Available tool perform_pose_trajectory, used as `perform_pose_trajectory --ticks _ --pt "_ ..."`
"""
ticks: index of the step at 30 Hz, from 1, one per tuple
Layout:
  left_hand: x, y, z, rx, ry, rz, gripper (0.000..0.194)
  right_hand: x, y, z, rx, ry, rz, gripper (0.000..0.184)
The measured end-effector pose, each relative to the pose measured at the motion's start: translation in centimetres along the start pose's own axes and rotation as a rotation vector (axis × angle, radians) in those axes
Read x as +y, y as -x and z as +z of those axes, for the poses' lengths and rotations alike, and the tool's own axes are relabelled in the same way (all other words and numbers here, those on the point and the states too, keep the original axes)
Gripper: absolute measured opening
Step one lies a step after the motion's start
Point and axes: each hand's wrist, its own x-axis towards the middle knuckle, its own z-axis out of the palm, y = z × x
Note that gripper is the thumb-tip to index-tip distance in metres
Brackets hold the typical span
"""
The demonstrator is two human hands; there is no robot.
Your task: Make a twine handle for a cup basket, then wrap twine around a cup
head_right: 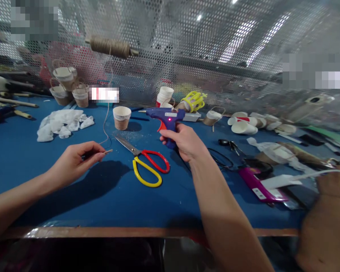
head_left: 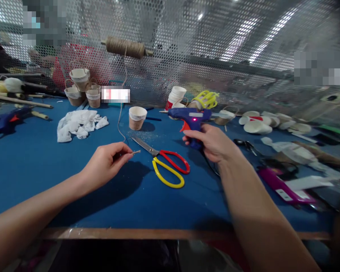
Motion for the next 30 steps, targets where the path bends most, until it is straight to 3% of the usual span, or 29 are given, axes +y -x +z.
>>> perform_pose_trajectory --ticks 4,6,12,16,19,24,30 --pt "-0.3 -0.1 0.1 0.057 -0.115 0.108 0.014 -1.2 3.3 0.7 -0.240 -0.035 -0.065 0.018" --pt "-0.4 -0.1 0.1 0.076 -0.141 0.135 0.012 -1.1 4.5 1.2 -0.289 -0.002 -0.131 0.016" --pt "-0.7 -0.3 0.1 0.138 -0.199 0.158 0.011 -0.8 6.5 2.0 -0.221 0.139 -0.210 0.014" --pt "-0.5 -0.4 0.1 0.119 -0.191 0.153 0.012 -0.6 7.0 2.4 -0.214 0.208 -0.313 0.011" --pt "-0.3 -0.4 0.0 0.094 -0.165 0.128 0.014 -0.1 7.3 2.7 -0.186 0.212 -0.314 0.011" --pt "-0.1 -0.4 -0.1 0.097 -0.159 0.117 0.015 0.7 7.7 2.6 -0.101 0.279 -0.297 0.026" --pt "-0.1 -0.4 0.0 0.105 -0.165 0.124 0.015 0.4 6.9 1.5 -0.220 0.454 -0.349 0.023"
